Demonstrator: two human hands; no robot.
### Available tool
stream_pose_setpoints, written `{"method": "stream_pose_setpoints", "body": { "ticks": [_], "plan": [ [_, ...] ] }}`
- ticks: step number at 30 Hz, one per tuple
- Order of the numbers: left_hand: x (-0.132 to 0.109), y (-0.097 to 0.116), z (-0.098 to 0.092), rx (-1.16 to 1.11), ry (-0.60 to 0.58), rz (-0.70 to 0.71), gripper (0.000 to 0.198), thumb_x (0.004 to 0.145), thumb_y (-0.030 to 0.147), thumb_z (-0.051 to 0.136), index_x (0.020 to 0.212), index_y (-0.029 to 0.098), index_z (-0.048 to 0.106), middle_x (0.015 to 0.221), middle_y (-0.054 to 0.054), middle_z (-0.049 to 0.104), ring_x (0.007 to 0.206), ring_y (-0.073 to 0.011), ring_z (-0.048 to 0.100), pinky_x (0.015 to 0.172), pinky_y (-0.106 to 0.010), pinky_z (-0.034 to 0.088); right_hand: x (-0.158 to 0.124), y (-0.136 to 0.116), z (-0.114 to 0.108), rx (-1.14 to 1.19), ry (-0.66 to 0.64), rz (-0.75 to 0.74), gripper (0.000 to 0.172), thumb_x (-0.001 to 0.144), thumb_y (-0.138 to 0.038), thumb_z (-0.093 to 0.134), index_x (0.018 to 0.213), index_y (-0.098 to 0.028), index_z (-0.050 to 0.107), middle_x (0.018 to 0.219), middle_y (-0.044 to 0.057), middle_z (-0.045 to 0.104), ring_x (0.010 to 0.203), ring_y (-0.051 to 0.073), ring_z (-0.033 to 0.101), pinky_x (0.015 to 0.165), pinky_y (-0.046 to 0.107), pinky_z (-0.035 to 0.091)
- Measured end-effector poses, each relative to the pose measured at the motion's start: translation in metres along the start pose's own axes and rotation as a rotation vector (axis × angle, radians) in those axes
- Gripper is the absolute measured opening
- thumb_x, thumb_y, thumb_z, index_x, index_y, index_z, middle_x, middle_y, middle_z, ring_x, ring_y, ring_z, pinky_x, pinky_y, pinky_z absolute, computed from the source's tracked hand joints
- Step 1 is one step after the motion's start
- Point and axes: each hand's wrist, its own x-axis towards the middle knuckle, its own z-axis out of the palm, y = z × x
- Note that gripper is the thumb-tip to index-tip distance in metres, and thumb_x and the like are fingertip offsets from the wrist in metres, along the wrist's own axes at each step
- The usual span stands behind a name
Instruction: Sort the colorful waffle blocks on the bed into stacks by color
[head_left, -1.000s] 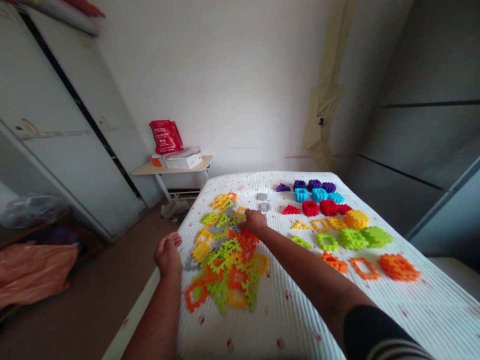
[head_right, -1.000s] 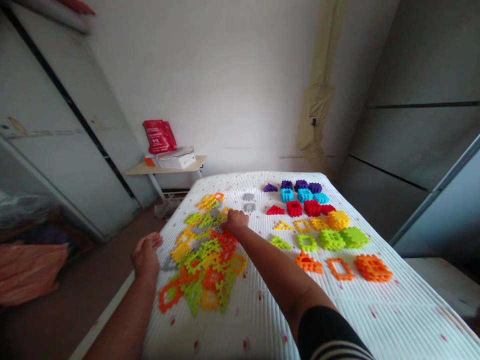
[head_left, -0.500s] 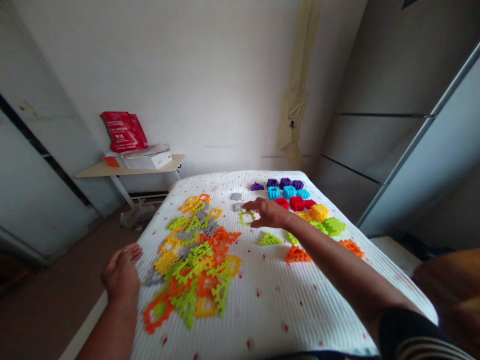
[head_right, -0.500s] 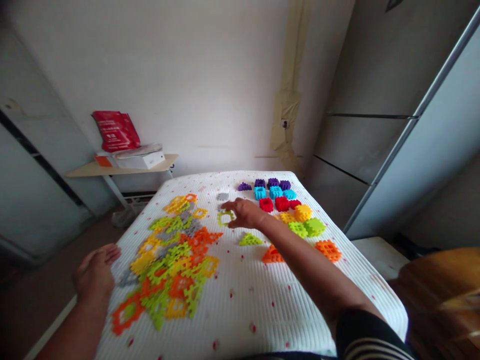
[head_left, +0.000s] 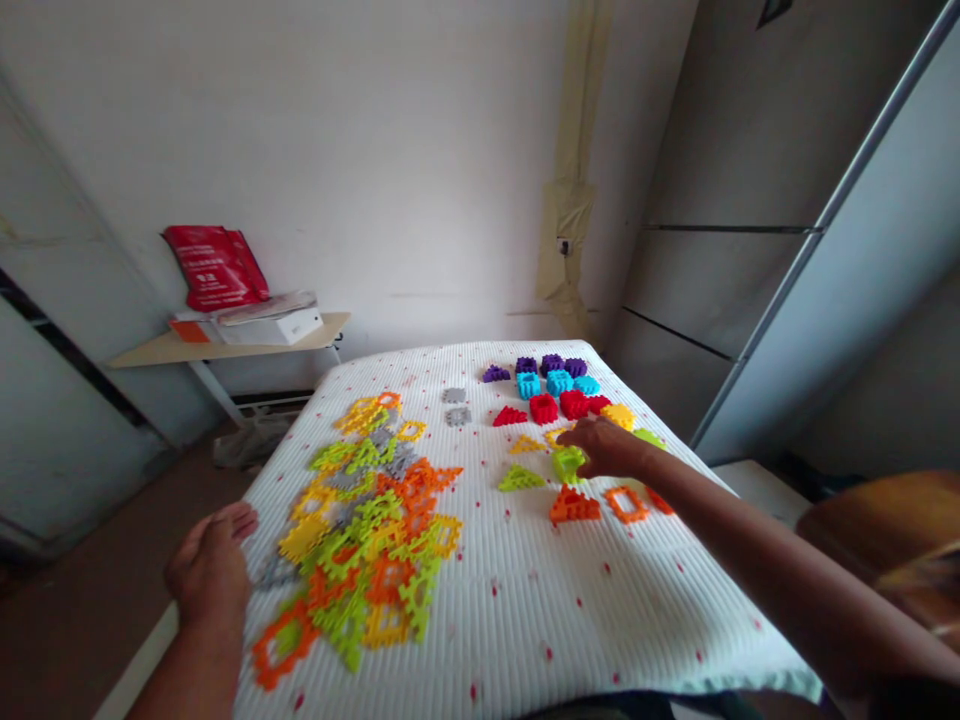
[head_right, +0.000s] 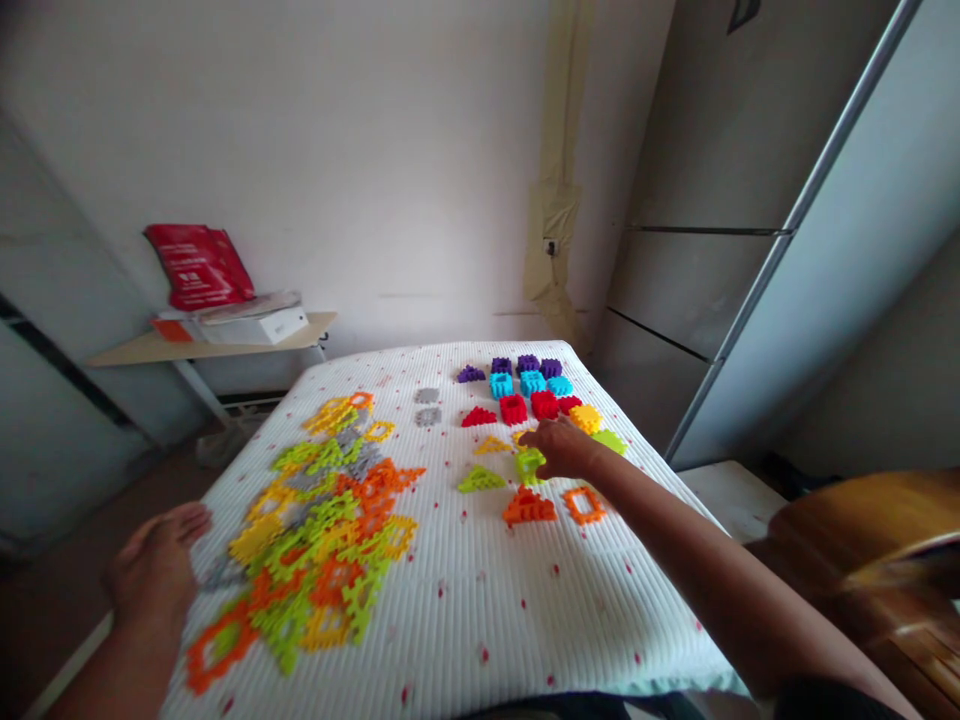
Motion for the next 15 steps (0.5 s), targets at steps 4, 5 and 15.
{"method": "stream_pose_setpoints", "body": {
  "ticks": [4, 5, 15],
  "plan": [
    [-0.0023, 0.0064, 0.0009, -0.078, 0.03, -0.13, 0.023, 0.055, 0.031, 0.052, 0.071, 0.015, 0.058, 0.063, 0.001, 0.059, 0.058, -0.0147, 0.056, 0.064, -0.034, 0.049, -0.0009, 0.0011, -0.0001, -0.034, -0.006, -0.006, 0.054, 0.066, -0.029, 0.074, 0.118, -0.023, 0.061, 0.105, 0.01, 0.066, 0.097, 0.027, 0.059, 0.087, 0.038, 0.04],
    [-0.0025, 0.0072, 0.0013, -0.08, 0.029, -0.129, 0.023, 0.056, 0.031, 0.052, 0.071, 0.015, 0.057, 0.063, 0.001, 0.058, 0.058, -0.0145, 0.055, 0.064, -0.034, 0.049, -0.0011, 0.0013, 0.0001, -0.041, -0.006, -0.004, 0.054, 0.066, -0.029, 0.073, 0.118, -0.023, 0.061, 0.105, 0.01, 0.066, 0.097, 0.027, 0.059, 0.086, 0.038, 0.039],
    [-0.0036, 0.004, 0.0, -0.048, 0.021, -0.085, 0.024, 0.061, 0.032, 0.051, 0.074, 0.014, 0.059, 0.067, -0.001, 0.061, 0.061, -0.014, 0.058, 0.065, -0.031, 0.05, 0.0014, 0.0011, 0.0092, -0.07, -0.021, -0.008, 0.049, 0.066, -0.024, 0.071, 0.114, -0.022, 0.063, 0.101, 0.01, 0.067, 0.096, 0.028, 0.06, 0.087, 0.042, 0.039]
  ]
}}
